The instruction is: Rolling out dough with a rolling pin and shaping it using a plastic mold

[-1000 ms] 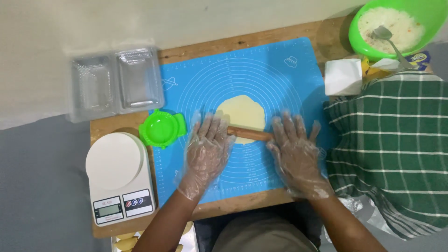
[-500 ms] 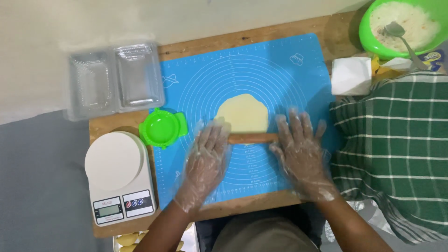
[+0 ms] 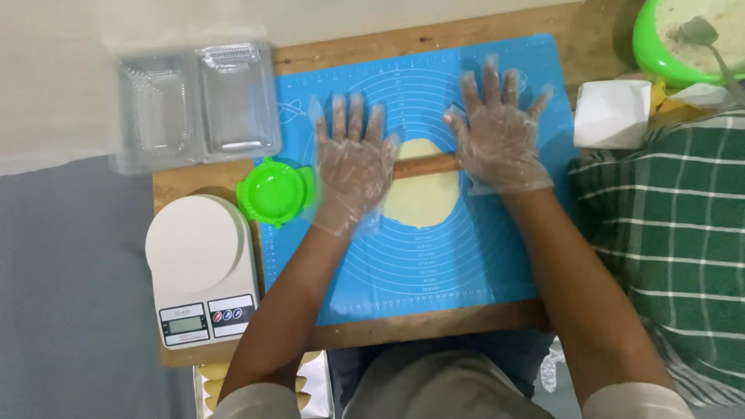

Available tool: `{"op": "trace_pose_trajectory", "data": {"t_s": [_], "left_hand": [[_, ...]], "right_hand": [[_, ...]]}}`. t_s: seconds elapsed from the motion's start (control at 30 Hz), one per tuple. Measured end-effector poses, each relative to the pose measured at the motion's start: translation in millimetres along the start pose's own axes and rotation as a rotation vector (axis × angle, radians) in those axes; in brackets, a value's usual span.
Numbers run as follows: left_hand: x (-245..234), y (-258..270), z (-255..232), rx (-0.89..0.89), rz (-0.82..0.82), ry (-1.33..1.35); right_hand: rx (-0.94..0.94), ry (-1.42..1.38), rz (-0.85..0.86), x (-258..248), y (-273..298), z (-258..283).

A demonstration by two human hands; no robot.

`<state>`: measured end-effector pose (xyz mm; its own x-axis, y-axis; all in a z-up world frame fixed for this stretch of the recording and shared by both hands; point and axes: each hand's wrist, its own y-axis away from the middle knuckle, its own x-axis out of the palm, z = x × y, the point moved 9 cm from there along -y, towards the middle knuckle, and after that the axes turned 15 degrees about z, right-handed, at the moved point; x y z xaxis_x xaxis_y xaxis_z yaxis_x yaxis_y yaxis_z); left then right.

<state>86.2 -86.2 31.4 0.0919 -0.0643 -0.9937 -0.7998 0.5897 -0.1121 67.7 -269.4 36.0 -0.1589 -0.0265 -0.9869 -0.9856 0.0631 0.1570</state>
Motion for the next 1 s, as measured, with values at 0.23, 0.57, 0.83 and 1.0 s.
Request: {"op": "trace_pose_trajectory", "data": {"t_s": [0.23,0.57,0.83,1.0], "left_hand": [[-4.7,9.3,-2.8,0.085,-0.144,0.061],[-9.9,64.8,-32.6,0.124,0.273,0.168],[-28.9,105.5,-32.3,0.218,-0.073,0.158],[-21.5,99.1,-25.4,0.257,-0.155,0.203]], "right_hand": [[-0.02,-0.015,-0.056,-5.7,16.5,4.4],[-0.026,0.129,-0.325,7.0,116.7,22.4],[0.008,-0.104,-0.138,8.1,186.6,50.6],[-0.027,-0.207,-0.103,11.6,186.3,45.9]]}}
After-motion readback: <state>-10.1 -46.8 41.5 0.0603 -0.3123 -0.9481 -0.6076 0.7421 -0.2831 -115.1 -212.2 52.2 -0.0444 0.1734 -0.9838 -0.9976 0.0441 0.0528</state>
